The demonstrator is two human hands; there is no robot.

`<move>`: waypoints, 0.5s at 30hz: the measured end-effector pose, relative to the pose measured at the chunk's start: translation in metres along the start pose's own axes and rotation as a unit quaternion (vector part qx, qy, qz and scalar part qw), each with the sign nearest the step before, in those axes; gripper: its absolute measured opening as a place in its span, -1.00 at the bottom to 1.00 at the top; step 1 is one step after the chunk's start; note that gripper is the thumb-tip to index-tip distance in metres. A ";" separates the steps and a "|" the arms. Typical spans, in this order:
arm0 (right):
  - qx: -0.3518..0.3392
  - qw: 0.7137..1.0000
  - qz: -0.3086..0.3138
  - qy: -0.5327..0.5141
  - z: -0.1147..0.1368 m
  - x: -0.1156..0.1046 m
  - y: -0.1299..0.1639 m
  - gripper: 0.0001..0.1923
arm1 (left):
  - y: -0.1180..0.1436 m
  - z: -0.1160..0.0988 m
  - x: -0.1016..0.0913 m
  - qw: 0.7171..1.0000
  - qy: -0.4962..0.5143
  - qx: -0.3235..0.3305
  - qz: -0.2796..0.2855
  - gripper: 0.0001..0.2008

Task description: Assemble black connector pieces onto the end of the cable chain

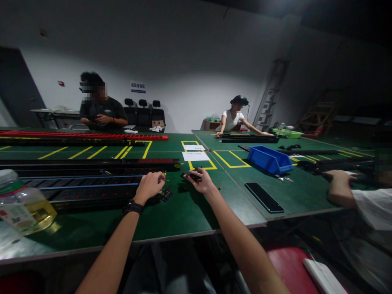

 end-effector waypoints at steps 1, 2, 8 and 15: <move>0.009 1.000 0.013 -0.002 -0.001 0.002 0.000 -0.67 | 0.000 0.000 0.000 1.000 0.000 0.000 0.000 -0.74; 0.016 0.999 0.027 -0.003 -0.003 0.004 0.000 -0.68 | 0.000 0.000 -0.001 1.000 0.001 0.001 0.000 -0.75; 0.008 0.997 0.072 0.007 -0.008 0.010 -0.003 -0.70 | 0.001 -0.001 -0.002 1.000 0.007 -0.001 -0.001 -0.75; 0.011 0.995 0.100 0.014 -0.008 0.016 -0.006 -0.68 | 0.000 -0.002 -0.002 1.000 -0.001 0.003 -0.001 -0.74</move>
Point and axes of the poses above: each hand's wrist, its own y-axis away from the middle knuckle, its own x-axis out of the palm, z = x × y, the point moved 9 cm from there along -y, towards the middle knuckle, and after that the axes turned 10 degrees about -y, right-handed, at the moved point
